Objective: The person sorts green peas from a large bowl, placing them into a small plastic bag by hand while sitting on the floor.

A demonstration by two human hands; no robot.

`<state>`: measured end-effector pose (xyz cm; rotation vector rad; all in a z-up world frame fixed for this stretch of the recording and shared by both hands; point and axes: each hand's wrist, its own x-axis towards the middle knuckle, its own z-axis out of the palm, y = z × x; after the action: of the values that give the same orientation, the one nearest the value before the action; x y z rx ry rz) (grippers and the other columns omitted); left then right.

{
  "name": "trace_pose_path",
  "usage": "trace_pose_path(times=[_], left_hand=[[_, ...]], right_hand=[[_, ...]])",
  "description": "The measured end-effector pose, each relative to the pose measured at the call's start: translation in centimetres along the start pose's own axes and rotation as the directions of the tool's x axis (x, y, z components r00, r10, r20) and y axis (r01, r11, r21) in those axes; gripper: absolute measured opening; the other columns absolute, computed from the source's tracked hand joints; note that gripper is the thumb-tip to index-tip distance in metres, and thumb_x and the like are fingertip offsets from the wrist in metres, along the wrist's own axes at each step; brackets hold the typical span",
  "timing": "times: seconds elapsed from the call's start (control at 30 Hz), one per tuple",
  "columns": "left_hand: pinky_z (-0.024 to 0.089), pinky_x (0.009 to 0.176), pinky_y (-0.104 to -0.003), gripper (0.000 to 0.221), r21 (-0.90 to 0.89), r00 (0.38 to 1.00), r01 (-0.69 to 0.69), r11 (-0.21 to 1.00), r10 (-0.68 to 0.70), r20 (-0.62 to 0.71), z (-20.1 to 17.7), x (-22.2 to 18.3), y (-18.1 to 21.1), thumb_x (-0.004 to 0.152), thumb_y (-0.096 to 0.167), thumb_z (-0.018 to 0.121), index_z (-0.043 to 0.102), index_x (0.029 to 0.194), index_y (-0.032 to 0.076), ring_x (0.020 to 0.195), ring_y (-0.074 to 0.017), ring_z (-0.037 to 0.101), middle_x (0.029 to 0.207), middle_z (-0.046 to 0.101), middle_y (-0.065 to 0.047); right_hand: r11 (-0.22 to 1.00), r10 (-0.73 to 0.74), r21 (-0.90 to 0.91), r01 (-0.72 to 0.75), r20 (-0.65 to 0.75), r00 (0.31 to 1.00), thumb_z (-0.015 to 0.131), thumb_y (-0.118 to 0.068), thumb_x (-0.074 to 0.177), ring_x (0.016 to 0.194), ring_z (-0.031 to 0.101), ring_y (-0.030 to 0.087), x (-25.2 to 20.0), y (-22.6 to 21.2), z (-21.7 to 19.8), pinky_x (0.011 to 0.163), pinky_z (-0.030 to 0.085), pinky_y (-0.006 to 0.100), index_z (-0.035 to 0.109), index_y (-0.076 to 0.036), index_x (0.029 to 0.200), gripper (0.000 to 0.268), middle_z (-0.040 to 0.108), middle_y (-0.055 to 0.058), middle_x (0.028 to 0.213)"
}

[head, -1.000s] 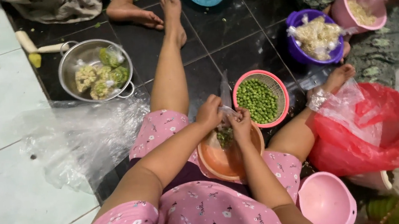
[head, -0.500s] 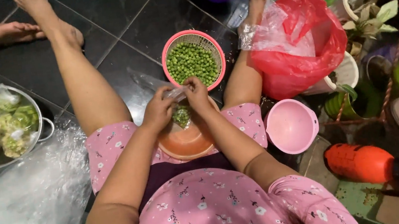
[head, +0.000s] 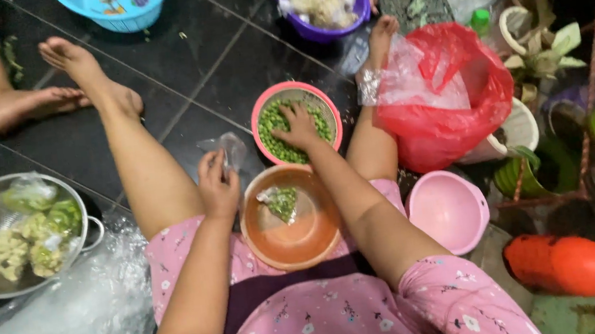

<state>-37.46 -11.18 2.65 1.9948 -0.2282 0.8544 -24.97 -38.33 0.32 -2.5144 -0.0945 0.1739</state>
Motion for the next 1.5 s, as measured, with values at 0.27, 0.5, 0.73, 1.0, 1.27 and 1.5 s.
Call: trace_pose_path(times=[0.27, 0.5, 0.73, 1.0, 1.27, 1.5], left_hand=[[0.058, 0.092, -0.043, 0.055, -0.059, 0.998, 0.07, 0.996, -0.07, 0.004, -1.1, 1.5, 1.7, 0.078, -0.008, 0.06, 0.071, 0.129, 0.01, 0.104, -0.0338, 0.07, 0.126, 0.06, -0.014], [0.055, 0.094, -0.041, 0.047, -0.064, 0.999, 0.013, 0.998, -0.016, -0.045, -1.1, 0.9, 1.6, 0.078, -0.009, 0.061, 0.074, 0.121, 0.005, 0.109, -0.035, 0.069, 0.118, 0.066, -0.015], [0.056, 0.093, -0.039, 0.04, -0.055, 0.994, 0.042, 0.998, -0.047, -0.096, -0.5, 0.9, 0.8, 0.077, -0.002, 0.072, 0.075, 0.116, 0.005, 0.108, -0.0317, 0.07, 0.114, 0.069, -0.013], [0.056, 0.094, -0.041, 0.049, 0.009, 0.988, 0.127, 0.992, -0.126, -0.09, 1.2, 0.5, 0.2, 0.073, 0.001, 0.075, 0.072, 0.122, 0.007, 0.113, -0.0303, 0.068, 0.124, 0.065, -0.01], [0.06, 0.081, -0.034, 0.051, -0.017, 0.984, 0.174, 0.985, -0.174, -0.022, 0.8, 1.0, 2.1, 0.077, -0.001, 0.068, 0.071, 0.127, 0.006, 0.101, -0.0287, 0.071, 0.13, 0.064, -0.01], [0.061, 0.081, -0.038, 0.051, 0.025, 0.985, 0.159, 0.987, -0.16, 0.059, 1.9, 0.8, 1.6, 0.076, -0.004, 0.067, 0.071, 0.126, 0.002, 0.106, -0.0313, 0.07, 0.13, 0.064, -0.011]], right_hand=[[0.91, 0.028, -0.412, 0.045, 0.169, 0.985, 0.052, -0.081, 0.088, 0.149, 0.033, 0.039, -1.0, -0.8, 2.6, 0.117, 0.032, 0.064, 0.041, -0.031, 0.151, 0.082, 0.033, 0.012, 0.159], [0.865, -0.017, -0.495, 0.085, 0.142, 0.99, 0.052, -0.072, 0.093, 0.132, 0.048, 0.034, -2.4, -1.5, 3.2, 0.099, 0.05, 0.058, 0.05, -0.026, 0.135, 0.063, 0.042, 0.007, 0.138], [0.905, -0.073, -0.415, 0.092, 0.062, 0.995, 0.058, -0.045, 0.095, 0.111, 0.062, 0.037, -2.5, -1.7, 3.0, 0.088, 0.056, 0.053, 0.054, -0.018, 0.122, 0.038, 0.052, 0.012, 0.118], [0.954, -0.092, -0.285, 0.088, -0.003, 0.996, 0.06, -0.022, 0.094, 0.104, 0.067, 0.037, -2.6, -1.9, 2.1, 0.084, 0.059, 0.05, 0.059, -0.012, 0.124, 0.032, 0.056, 0.014, 0.115], [0.71, 0.372, 0.671, -0.213, -0.101, 0.923, 0.073, -0.018, 0.089, 0.07, 0.072, 0.025, -0.8, 3.7, 3.2, 0.048, 0.058, 0.032, 0.073, -0.016, 0.109, 0.02, 0.069, 0.015, 0.086], [-0.147, 0.541, 0.954, -0.261, 0.299, 0.786, 0.07, -0.02, 0.091, 0.076, 0.075, 0.032, -2.1, 2.6, 0.3, 0.057, 0.063, 0.033, 0.069, -0.01, 0.101, 0.014, 0.072, 0.016, 0.095]])
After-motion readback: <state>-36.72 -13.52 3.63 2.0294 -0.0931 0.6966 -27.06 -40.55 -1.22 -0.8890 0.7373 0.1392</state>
